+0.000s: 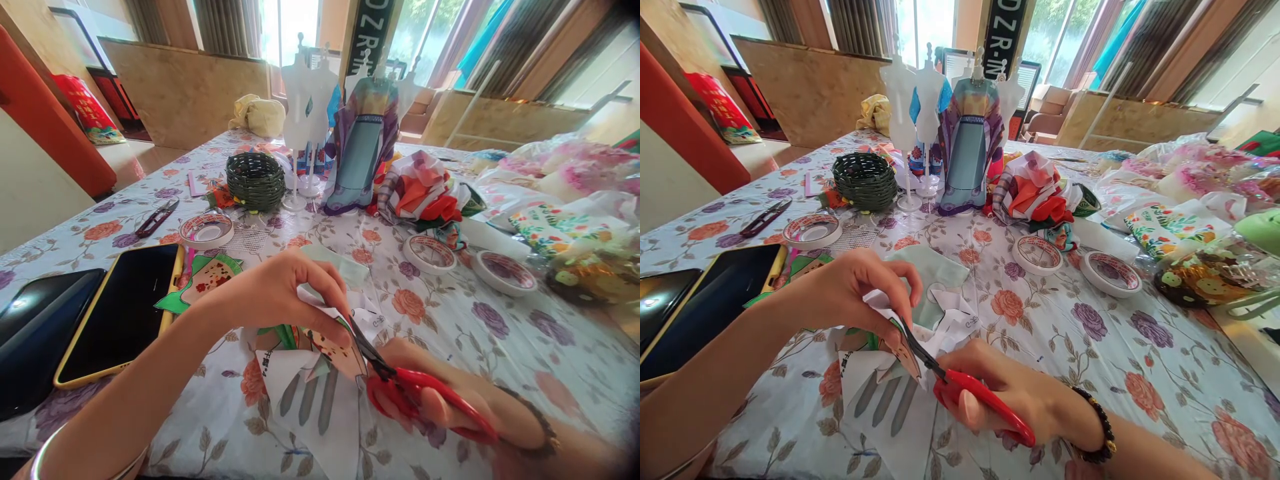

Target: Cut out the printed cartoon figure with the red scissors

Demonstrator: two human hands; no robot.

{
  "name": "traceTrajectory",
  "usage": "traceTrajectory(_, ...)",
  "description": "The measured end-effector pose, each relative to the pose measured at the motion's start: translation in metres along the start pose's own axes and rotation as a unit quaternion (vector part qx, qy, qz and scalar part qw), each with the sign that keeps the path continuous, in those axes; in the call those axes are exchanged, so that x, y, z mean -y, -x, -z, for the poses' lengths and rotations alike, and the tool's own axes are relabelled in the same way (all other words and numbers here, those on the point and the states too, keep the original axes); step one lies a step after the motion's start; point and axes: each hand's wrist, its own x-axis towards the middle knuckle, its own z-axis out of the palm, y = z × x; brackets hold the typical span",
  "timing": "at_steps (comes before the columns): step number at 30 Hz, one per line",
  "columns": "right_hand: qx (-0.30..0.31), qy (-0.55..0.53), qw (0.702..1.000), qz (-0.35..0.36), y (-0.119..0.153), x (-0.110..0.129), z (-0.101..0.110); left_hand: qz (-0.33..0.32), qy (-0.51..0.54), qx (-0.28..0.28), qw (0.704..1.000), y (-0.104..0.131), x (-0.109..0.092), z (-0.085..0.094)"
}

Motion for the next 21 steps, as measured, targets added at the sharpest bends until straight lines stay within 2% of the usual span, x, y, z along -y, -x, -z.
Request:
traceTrajectory(2, 0.018, -0.014, 1.0, 0.004, 0.0, -0.005, 0.001, 0.004, -0.003, 0.001, 1.0, 0.0, 0.001, -0.001)
traceTrajectory(4, -0.027, -0.007, 1.0, -0.001, 0.0, -0.008, -0.001, 0.006, -0.005, 0.002, 1.0, -0.001, 0.001, -0.001)
traceTrajectory(6, -0.038, -0.003, 0.999, -0.007, -0.001, -0.007, -0.002, 0.006, -0.005, 0.003, 1.0, -0.001, 0.0, -0.001)
traceTrajectory(15, 0.001, 0.036, 0.999, -0.029, -0.002, 0.003, 0.004, 0.013, 0.009, -0.014, 1.0, -0.001, -0.002, 0.0)
traceTrajectory(18, -0.019, 0.025, 0.999, -0.035, -0.002, 0.001, 0.002, 0.014, 0.011, -0.007, 1.0, -0.001, -0.001, -0.001)
traceTrajectory(21, -0.011, 0.021, 0.999, -0.035, -0.002, 0.003, 0.0, 0.021, 0.012, -0.01, 1.0, -0.001, 0.0, -0.003)
